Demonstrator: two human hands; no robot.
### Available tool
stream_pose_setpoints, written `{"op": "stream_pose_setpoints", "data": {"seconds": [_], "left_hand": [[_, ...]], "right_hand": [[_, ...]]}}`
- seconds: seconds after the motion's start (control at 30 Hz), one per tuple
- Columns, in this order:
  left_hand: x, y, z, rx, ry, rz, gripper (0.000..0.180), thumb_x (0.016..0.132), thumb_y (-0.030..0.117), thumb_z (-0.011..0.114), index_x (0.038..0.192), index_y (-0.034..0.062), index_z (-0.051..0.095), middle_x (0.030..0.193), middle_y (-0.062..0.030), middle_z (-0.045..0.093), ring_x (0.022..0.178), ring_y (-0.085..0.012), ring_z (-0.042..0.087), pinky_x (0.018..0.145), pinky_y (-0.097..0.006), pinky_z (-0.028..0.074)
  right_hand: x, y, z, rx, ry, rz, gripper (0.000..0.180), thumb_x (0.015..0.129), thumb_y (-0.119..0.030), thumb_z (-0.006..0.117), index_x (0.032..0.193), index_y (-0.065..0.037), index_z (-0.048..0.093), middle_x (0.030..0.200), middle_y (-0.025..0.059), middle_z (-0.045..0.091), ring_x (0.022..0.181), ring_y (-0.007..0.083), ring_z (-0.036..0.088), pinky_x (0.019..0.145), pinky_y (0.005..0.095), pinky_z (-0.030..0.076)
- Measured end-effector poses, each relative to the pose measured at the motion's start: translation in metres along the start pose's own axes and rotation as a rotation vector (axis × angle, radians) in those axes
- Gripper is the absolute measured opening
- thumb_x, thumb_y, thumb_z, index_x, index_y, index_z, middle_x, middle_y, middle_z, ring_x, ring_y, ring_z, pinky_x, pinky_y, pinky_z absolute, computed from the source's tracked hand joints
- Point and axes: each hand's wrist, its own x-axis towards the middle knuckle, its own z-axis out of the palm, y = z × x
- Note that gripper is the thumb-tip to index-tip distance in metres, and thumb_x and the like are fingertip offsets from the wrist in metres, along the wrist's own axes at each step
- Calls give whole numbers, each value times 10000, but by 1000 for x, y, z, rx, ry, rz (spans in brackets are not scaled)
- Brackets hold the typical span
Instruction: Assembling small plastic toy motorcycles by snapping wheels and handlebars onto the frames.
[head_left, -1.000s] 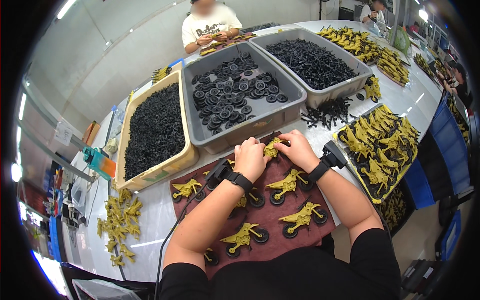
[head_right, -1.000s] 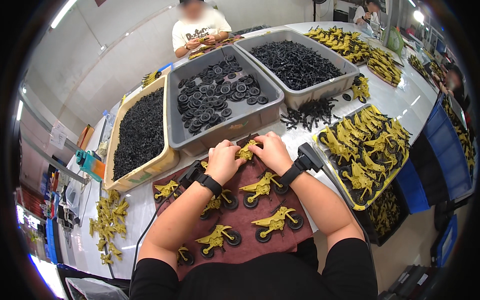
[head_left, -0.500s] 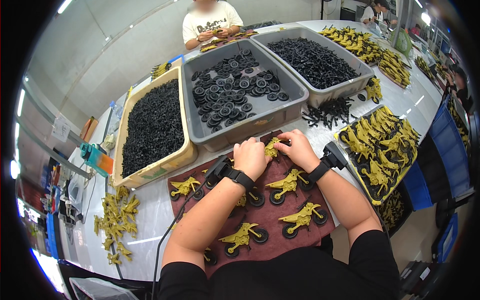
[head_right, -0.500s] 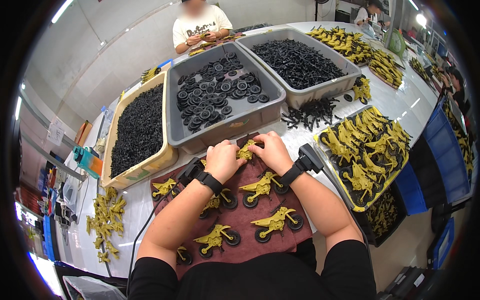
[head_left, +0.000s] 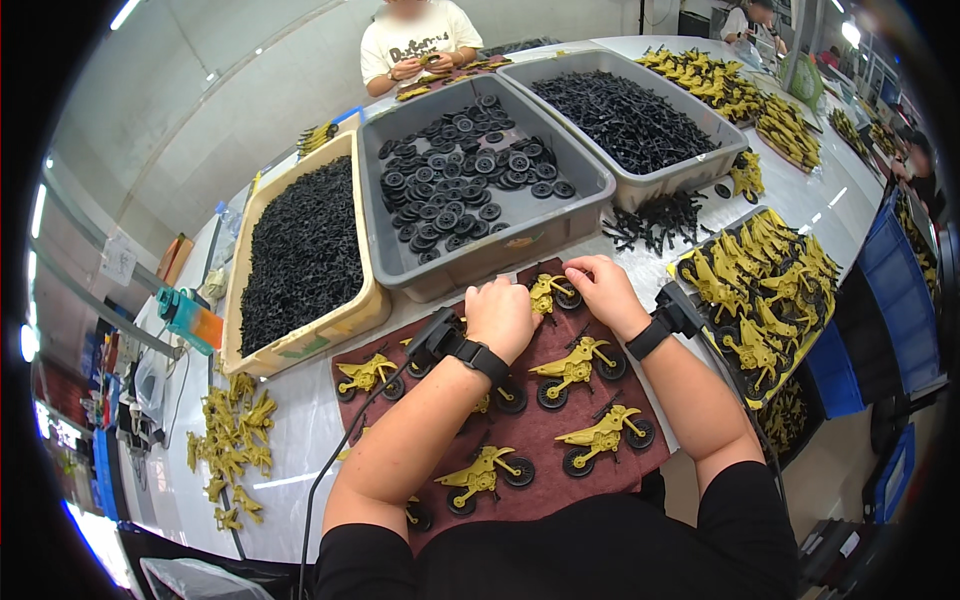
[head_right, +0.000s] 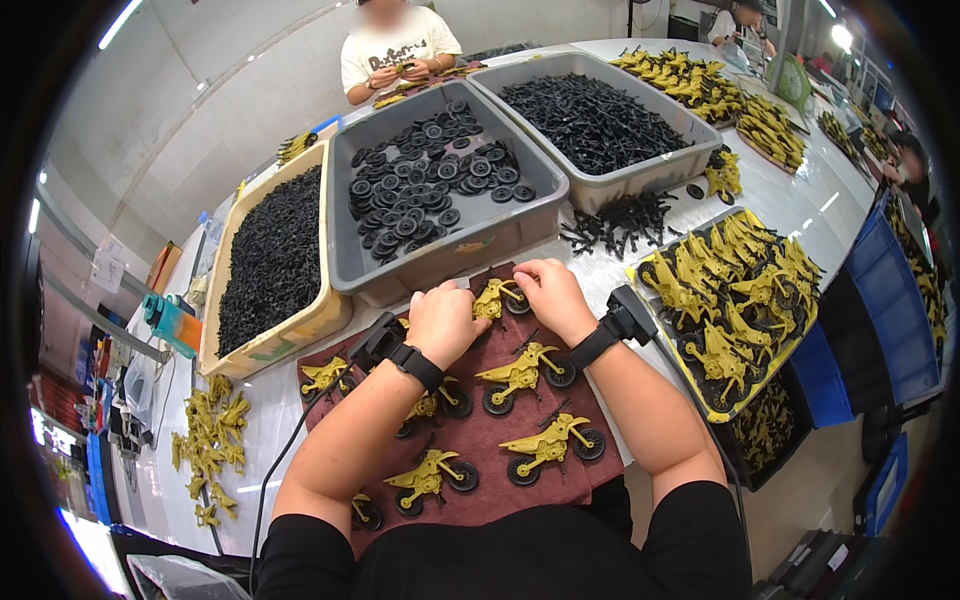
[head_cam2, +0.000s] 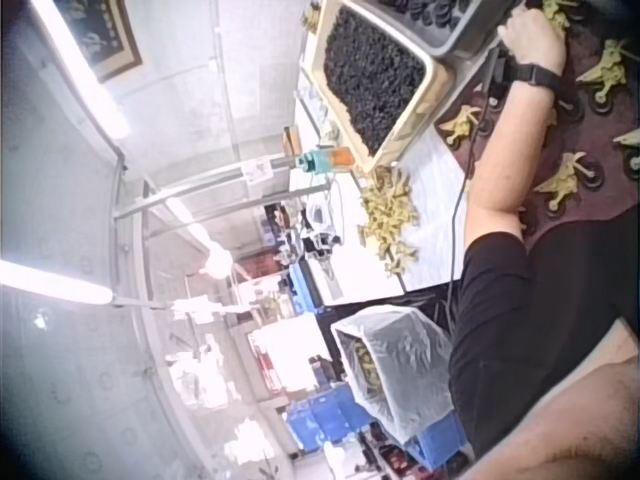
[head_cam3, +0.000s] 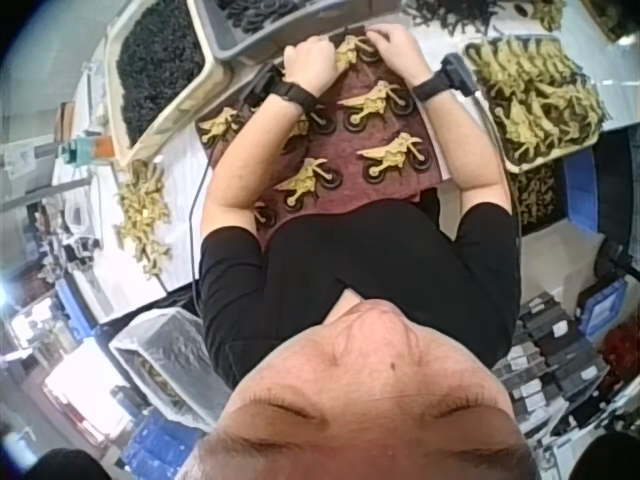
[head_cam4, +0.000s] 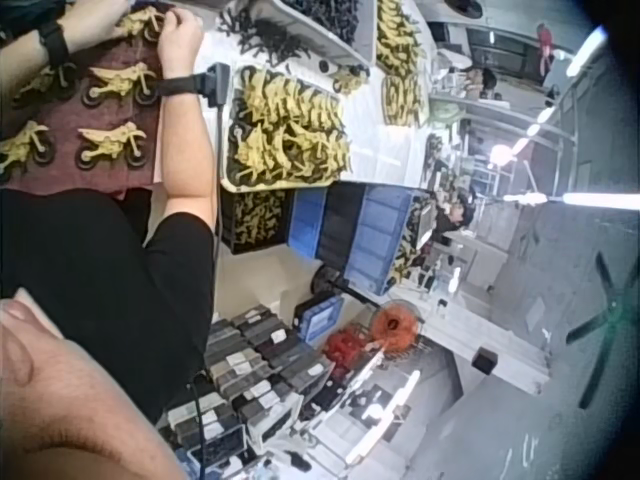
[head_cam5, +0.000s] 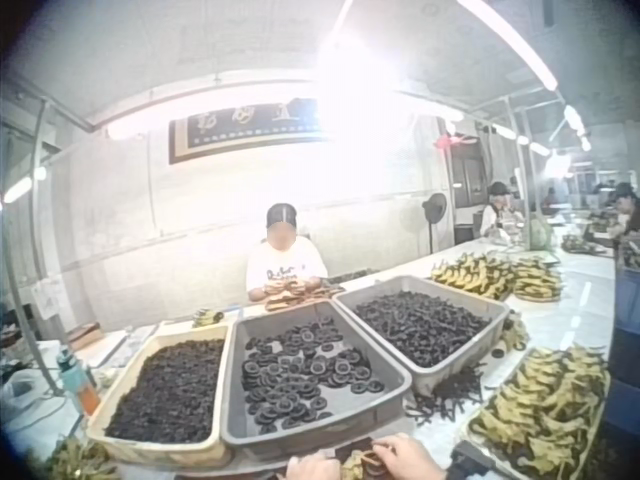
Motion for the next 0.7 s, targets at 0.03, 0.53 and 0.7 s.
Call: {"op": "stream_pose_setpoints", "data": {"seconds": [0.03,0.53,0.7], "left_hand": [[0,0,1,0,-1,1,298,717,351,752,840,82,719,898,-99,647,871,-272,627,772,-409,439],[-1,6,7,20,10,-11,316,702,324,772,841,51,697,872,-108,648,847,-284,635,772,-409,456],[1,-1,15,-65,76,63,300,688,278,783,839,42,676,867,-128,633,865,-298,624,771,-422,469]], "right_hand": [[0,1,-2,-1,-4,13,199,864,-181,623,960,-20,689,896,181,639,836,323,625,763,372,495],[-3,-7,-7,-43,-96,77,229,850,-181,652,1001,-12,683,915,140,650,814,244,615,758,329,491],[-3,-18,-4,5,-135,132,303,847,-239,664,1031,1,666,939,186,648,830,292,645,767,358,514]]}}
